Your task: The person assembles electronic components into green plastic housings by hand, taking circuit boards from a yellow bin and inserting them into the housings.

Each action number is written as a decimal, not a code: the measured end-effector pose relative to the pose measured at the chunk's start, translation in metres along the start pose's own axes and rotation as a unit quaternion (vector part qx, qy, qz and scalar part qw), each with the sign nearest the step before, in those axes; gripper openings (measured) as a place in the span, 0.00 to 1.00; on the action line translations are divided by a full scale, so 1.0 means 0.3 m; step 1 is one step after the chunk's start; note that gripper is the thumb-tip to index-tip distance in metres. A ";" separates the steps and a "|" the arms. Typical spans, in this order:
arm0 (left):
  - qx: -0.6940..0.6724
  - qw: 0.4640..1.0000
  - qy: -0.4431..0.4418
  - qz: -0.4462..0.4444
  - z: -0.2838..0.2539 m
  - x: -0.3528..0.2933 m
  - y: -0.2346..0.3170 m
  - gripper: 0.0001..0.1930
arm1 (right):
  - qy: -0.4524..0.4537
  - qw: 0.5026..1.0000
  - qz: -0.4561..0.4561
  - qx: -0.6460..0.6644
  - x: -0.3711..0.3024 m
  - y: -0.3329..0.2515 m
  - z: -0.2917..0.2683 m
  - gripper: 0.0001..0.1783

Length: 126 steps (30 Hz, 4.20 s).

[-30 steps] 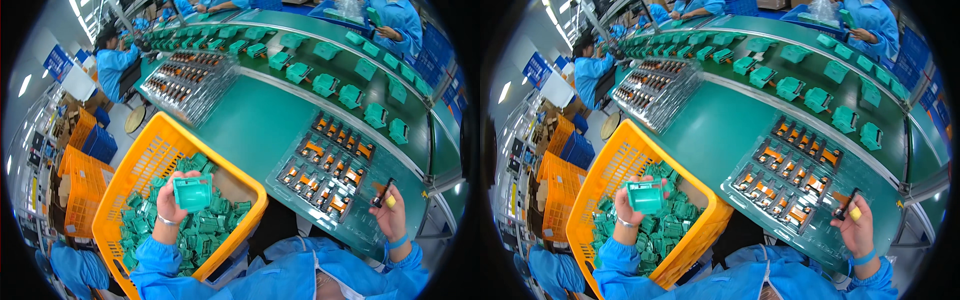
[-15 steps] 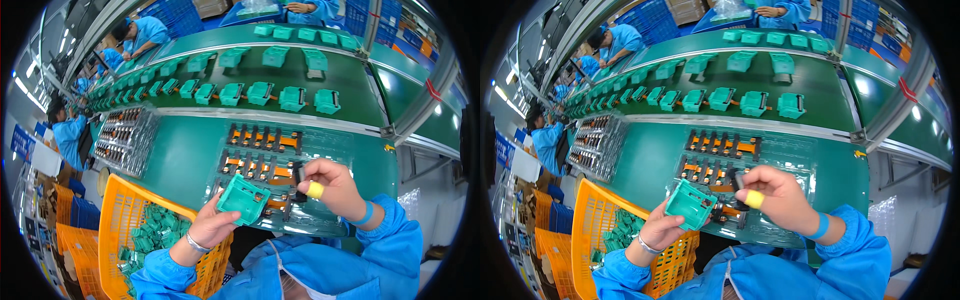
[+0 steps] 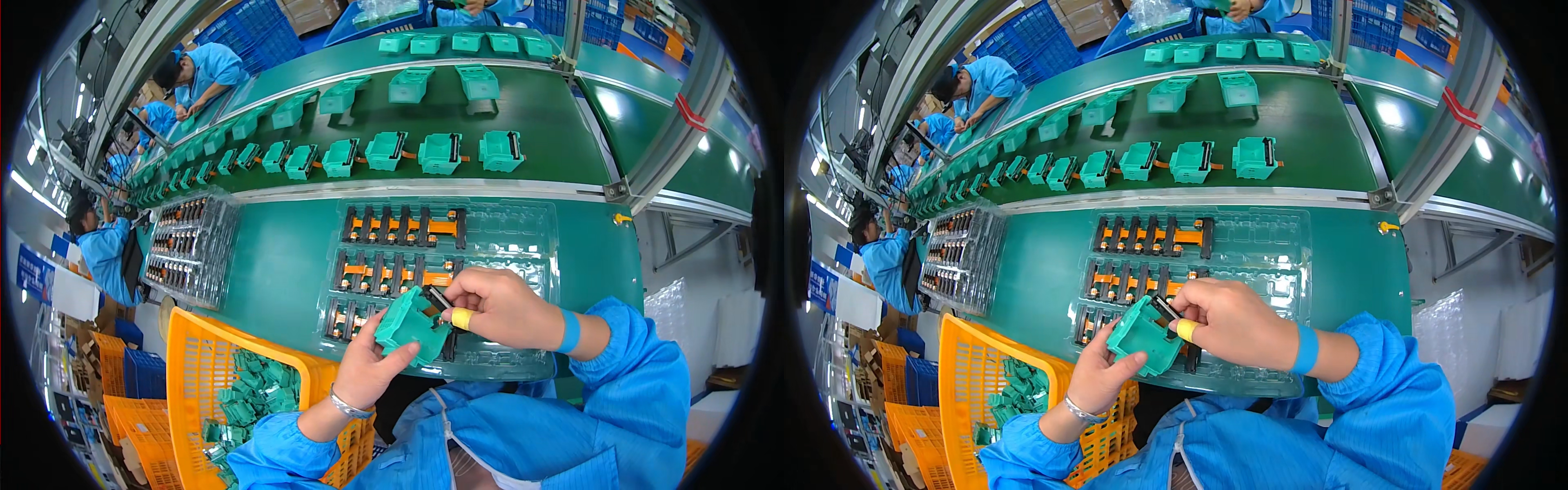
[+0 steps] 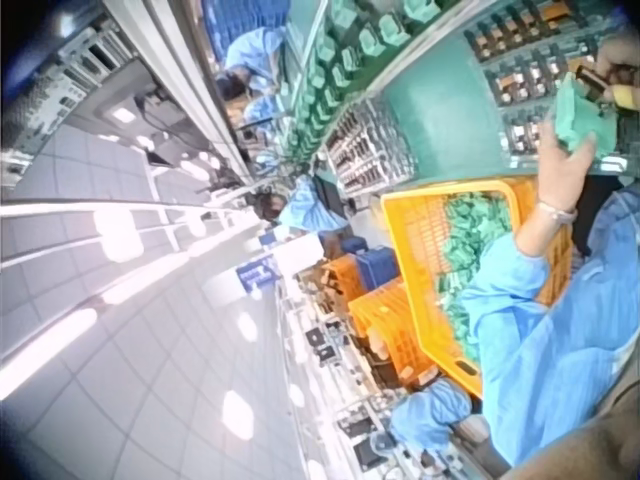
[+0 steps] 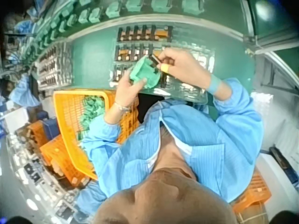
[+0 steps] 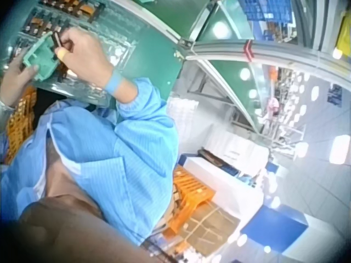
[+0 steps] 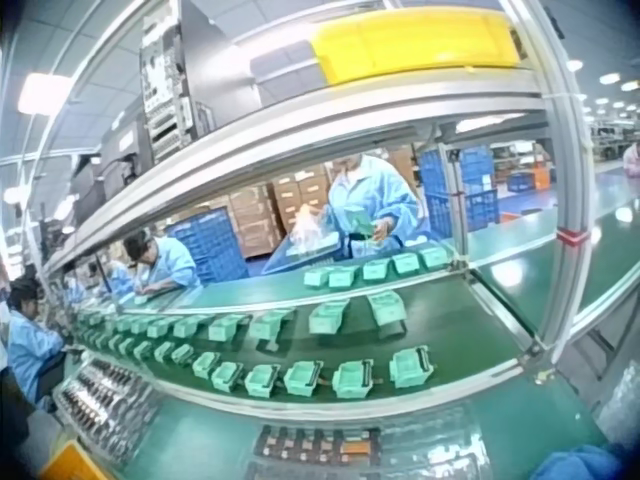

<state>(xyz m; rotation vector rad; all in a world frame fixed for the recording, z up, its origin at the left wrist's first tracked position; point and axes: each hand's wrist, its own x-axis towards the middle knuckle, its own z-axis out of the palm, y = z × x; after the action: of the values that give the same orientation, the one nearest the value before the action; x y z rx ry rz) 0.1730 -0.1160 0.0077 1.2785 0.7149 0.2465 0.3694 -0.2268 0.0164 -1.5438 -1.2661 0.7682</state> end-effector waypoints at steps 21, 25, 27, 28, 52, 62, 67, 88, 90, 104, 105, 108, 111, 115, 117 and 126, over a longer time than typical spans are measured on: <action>-0.026 0.998 -0.002 0.049 0.044 -0.020 0.011 0.27 | -0.113 0.967 0.152 0.169 0.003 0.052 -0.003 0.12; -0.057 0.997 -0.005 0.043 0.048 -0.014 -0.011 0.27 | -0.112 0.958 0.170 0.200 -0.011 0.052 -0.008 0.12; -0.055 0.997 -0.008 0.060 0.055 -0.012 -0.017 0.28 | -0.079 0.975 0.118 0.172 -0.032 0.074 0.001 0.11; -0.036 0.997 -0.020 0.058 0.061 -0.015 -0.007 0.31 | -0.049 0.986 0.065 0.143 -0.041 0.085 -0.002 0.11; 0.022 0.871 0.434 0.229 -0.527 -0.219 -0.044 0.15 | 0.348 0.917 0.187 -0.050 0.182 0.486 -0.719 0.09; 0.043 0.864 0.500 0.029 -0.818 -0.394 -0.298 0.15 | 0.273 0.884 0.380 0.013 0.269 0.517 -0.729 0.10; 0.092 0.882 0.448 -0.112 -0.924 -0.397 -0.420 0.16 | 0.093 0.950 -0.137 -0.263 0.277 0.261 -0.353 0.11; 0.615 0.652 0.424 -0.131 -1.228 -0.005 -0.689 0.24 | 0.248 0.952 0.093 0.156 0.111 0.188 -0.031 0.20; 0.615 0.626 0.463 -0.123 -1.263 0.058 -0.711 0.25 | 0.256 0.949 0.097 0.156 0.071 0.171 -0.024 0.20; 0.524 0.639 0.539 -0.163 -1.639 0.037 -0.806 0.20 | 0.249 0.947 0.125 0.161 0.023 0.122 0.023 0.19; 0.483 0.652 0.547 -0.204 -1.666 0.004 -0.810 0.19 | 0.240 0.948 0.122 0.171 0.029 0.124 0.021 0.19; 0.476 0.679 0.522 -0.200 -1.509 0.054 -0.666 0.17 | 0.266 0.936 0.146 0.181 0.008 0.140 0.002 0.17; 0.566 0.623 0.532 -0.092 -1.455 -0.142 -0.603 0.13 | 0.222 0.930 0.154 0.250 0.015 0.132 -0.007 0.16; -0.061 0.811 0.580 -0.042 -1.209 -0.315 -0.315 0.18 | 0.241 0.913 0.148 0.293 0.018 0.115 0.019 0.15; -0.127 0.850 0.512 -0.004 -1.107 -0.381 -0.239 0.20 | 0.209 0.904 0.166 0.335 0.022 0.098 0.028 0.16; -0.311 0.944 0.108 -0.032 -0.450 -0.248 0.055 0.22 | 0.096 0.887 0.166 0.420 0.032 0.029 0.042 0.15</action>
<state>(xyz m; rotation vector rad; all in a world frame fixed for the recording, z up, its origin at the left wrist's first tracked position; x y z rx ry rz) 0.0372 -0.0457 0.0341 0.6283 0.7823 0.5210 0.3637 -0.2140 0.0049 -1.0645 -0.3961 1.1538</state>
